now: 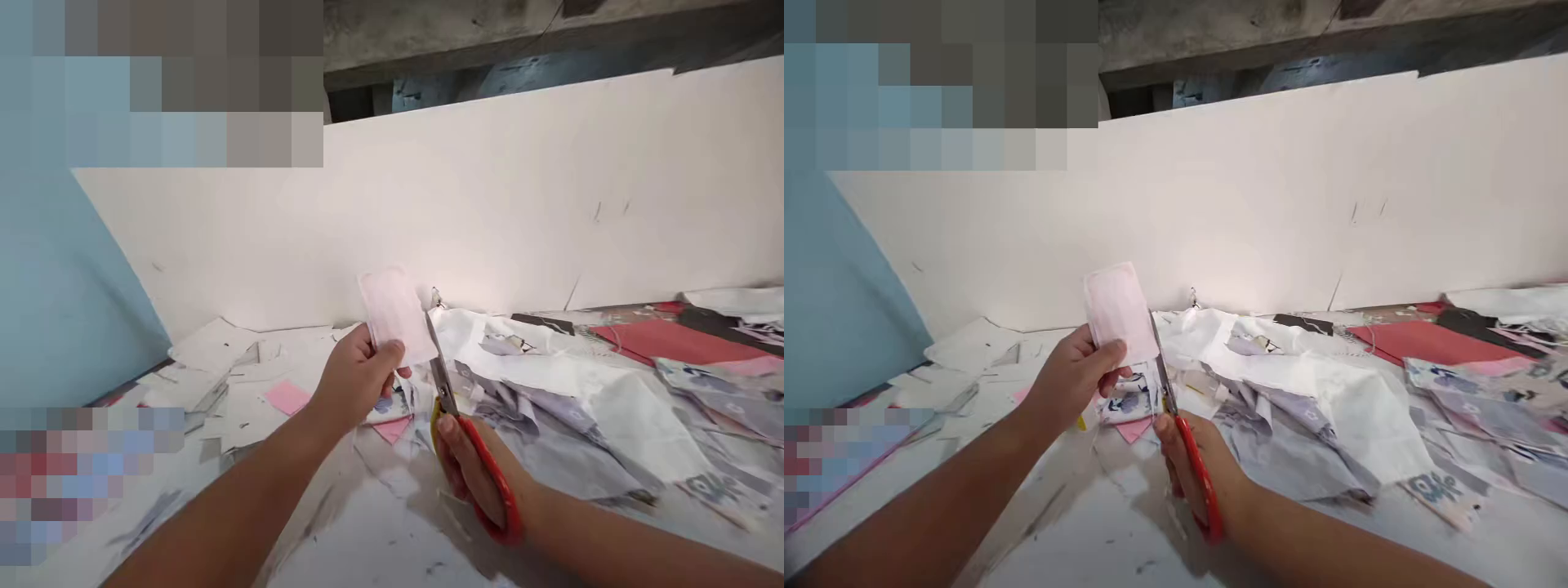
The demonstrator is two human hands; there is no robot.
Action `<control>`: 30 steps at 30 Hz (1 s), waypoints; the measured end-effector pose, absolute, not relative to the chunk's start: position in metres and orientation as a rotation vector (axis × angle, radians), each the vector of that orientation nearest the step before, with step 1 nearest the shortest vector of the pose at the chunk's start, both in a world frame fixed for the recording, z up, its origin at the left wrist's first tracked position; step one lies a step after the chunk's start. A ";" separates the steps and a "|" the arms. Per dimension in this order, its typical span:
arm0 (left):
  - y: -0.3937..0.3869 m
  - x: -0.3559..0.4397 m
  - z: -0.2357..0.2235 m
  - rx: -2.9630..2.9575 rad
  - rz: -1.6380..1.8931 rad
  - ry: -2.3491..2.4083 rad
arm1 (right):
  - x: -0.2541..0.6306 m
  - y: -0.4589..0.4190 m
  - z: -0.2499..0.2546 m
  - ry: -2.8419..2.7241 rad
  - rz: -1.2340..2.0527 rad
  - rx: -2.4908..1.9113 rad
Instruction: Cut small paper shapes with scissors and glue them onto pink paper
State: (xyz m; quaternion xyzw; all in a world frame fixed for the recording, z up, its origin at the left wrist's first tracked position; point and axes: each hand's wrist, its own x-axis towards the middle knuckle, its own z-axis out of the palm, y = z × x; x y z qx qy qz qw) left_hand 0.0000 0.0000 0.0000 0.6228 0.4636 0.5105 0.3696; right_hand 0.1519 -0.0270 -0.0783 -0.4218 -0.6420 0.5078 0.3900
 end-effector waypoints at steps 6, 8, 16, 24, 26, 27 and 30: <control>-0.002 -0.001 0.001 1.591 1.315 1.190 | 0.159 -0.024 -0.082 -1.685 1.279 -0.874; -0.002 -0.001 0.000 1.599 1.319 1.195 | 0.160 -0.023 -0.083 -1.684 1.281 -0.807; -0.005 0.001 -0.002 1.663 1.241 1.212 | 0.160 -0.023 -0.086 -1.612 1.368 -0.819; -0.003 0.001 -0.002 1.608 1.298 1.206 | 0.161 -0.020 -0.090 -1.602 1.350 -0.820; -0.002 0.000 -0.003 1.598 1.310 1.201 | 0.162 -0.020 -0.090 -1.629 1.354 -0.823; -0.002 0.000 -0.003 1.596 1.311 1.200 | 0.163 -0.021 -0.090 -1.641 1.356 -0.821; -0.001 0.000 -0.004 1.605 1.297 1.203 | 0.164 -0.021 -0.090 -1.655 1.343 -0.814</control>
